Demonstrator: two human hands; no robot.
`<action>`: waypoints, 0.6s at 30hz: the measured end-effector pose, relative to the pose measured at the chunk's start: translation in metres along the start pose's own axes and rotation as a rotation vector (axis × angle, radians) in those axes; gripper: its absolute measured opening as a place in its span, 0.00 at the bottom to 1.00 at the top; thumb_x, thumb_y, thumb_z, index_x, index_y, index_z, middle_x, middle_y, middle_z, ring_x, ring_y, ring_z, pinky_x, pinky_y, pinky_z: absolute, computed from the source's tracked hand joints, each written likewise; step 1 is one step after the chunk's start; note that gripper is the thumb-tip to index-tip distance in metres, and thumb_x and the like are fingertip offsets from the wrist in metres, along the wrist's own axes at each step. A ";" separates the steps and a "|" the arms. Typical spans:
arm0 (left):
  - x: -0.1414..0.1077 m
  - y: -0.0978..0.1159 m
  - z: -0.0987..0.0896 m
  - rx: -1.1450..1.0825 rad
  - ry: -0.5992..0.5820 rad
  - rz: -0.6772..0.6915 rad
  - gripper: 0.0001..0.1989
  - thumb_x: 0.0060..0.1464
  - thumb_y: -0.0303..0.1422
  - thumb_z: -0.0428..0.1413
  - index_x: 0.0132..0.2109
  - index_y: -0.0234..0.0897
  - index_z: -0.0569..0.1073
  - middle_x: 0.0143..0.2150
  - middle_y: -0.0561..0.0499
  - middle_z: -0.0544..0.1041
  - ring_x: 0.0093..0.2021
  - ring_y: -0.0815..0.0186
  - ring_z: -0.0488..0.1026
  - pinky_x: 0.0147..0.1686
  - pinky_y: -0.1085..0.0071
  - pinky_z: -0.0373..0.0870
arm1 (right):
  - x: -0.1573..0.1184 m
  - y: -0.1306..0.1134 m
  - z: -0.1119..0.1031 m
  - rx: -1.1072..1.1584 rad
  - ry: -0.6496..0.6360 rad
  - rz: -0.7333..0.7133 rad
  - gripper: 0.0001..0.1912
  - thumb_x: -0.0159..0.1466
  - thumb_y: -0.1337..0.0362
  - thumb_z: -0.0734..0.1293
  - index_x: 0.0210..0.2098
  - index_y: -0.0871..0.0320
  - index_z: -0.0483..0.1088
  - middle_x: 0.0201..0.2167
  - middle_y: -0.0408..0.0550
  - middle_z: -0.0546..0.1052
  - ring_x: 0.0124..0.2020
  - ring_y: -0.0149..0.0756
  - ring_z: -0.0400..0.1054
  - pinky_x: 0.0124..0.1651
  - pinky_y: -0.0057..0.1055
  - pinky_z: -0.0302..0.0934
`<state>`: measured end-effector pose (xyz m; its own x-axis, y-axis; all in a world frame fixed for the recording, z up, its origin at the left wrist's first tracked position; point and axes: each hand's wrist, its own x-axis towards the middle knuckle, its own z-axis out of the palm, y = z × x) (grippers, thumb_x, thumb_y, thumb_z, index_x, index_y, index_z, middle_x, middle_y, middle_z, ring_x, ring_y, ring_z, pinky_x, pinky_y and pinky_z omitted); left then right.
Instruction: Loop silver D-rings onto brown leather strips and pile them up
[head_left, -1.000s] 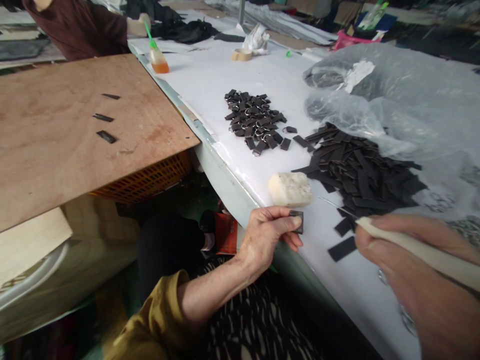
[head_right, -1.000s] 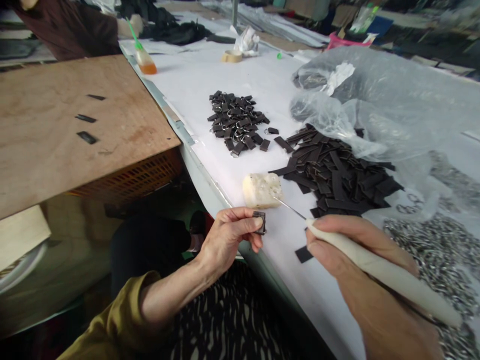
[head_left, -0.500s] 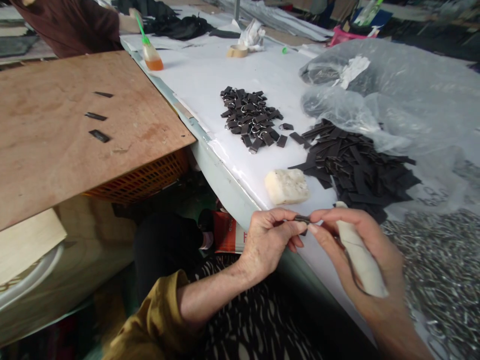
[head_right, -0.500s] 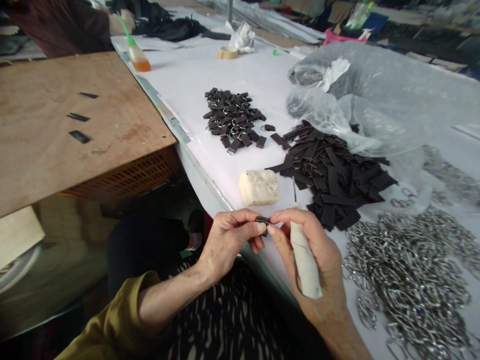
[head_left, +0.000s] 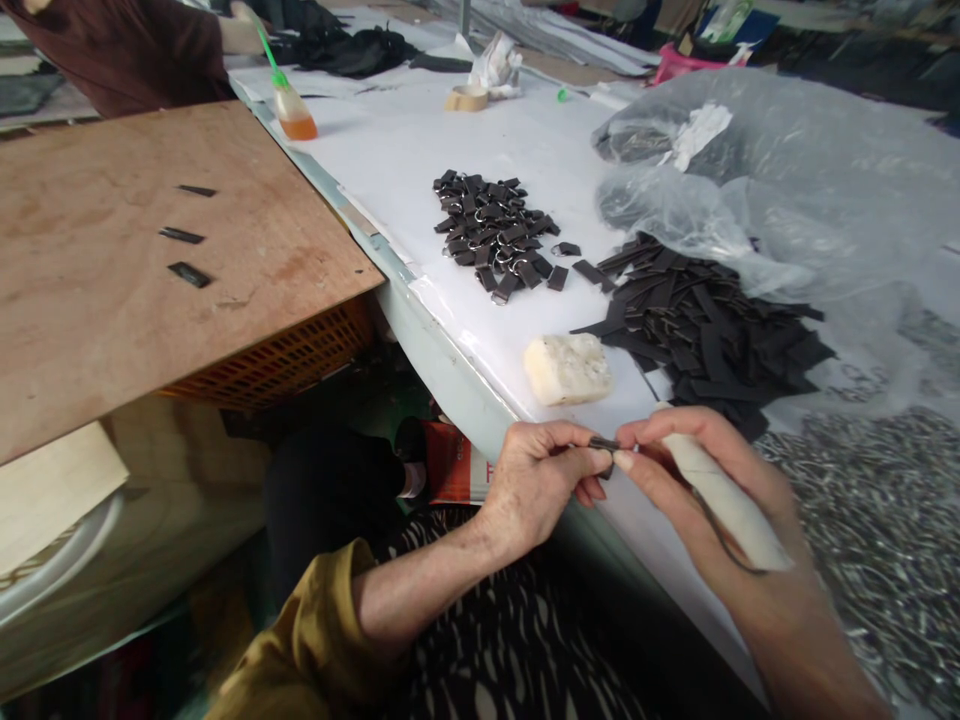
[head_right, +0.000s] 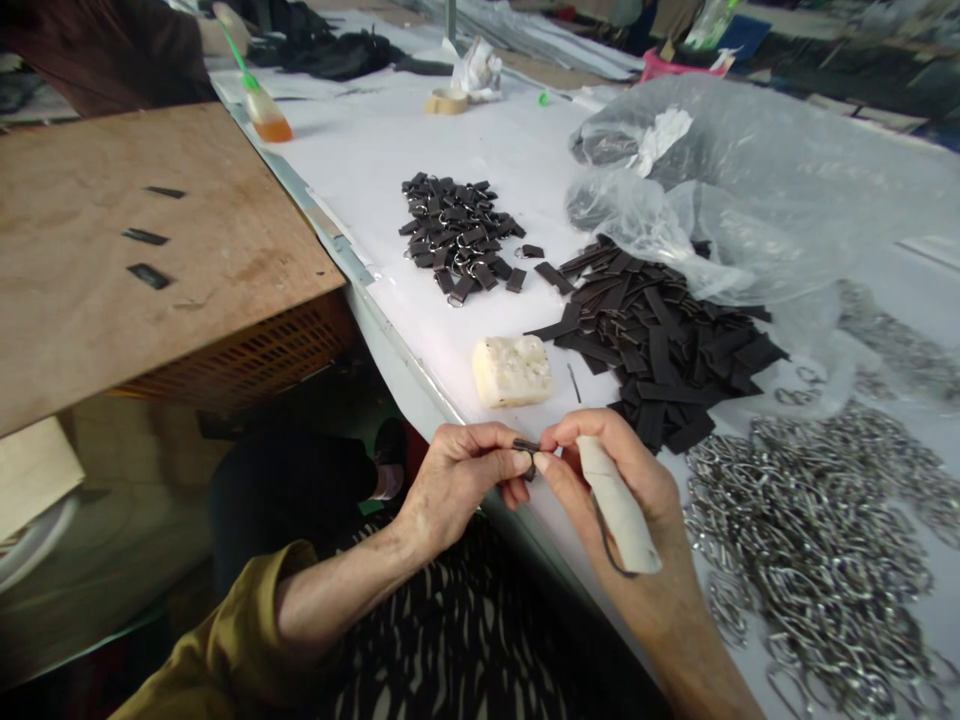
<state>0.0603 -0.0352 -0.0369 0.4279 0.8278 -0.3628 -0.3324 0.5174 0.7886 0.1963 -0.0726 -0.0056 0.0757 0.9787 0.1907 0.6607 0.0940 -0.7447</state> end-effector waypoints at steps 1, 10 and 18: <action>0.000 0.000 0.000 0.005 -0.001 -0.001 0.05 0.45 0.28 0.56 0.25 0.30 0.73 0.16 0.53 0.68 0.18 0.73 0.63 0.23 0.74 0.63 | 0.000 0.000 0.000 -0.001 0.000 0.001 0.05 0.59 0.63 0.66 0.36 0.53 0.65 0.32 0.42 0.73 0.30 0.31 0.67 0.31 0.26 0.62; 0.002 -0.001 0.001 -0.055 0.001 0.036 0.08 0.43 0.30 0.59 0.32 0.33 0.70 0.18 0.54 0.69 0.20 0.70 0.67 0.23 0.73 0.65 | -0.001 -0.006 0.004 -0.022 0.088 0.008 0.04 0.59 0.63 0.65 0.34 0.54 0.65 0.33 0.44 0.72 0.32 0.33 0.68 0.34 0.28 0.63; 0.002 0.001 -0.002 -0.002 0.029 0.024 0.07 0.41 0.32 0.60 0.27 0.32 0.71 0.15 0.55 0.68 0.15 0.74 0.63 0.16 0.77 0.58 | 0.000 -0.006 0.004 -0.010 0.057 0.004 0.04 0.60 0.62 0.65 0.34 0.53 0.65 0.33 0.43 0.72 0.31 0.32 0.68 0.32 0.28 0.63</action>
<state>0.0590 -0.0328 -0.0376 0.3954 0.8459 -0.3579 -0.3437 0.4977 0.7963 0.1898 -0.0728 -0.0040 0.1207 0.9671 0.2240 0.6674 0.0880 -0.7395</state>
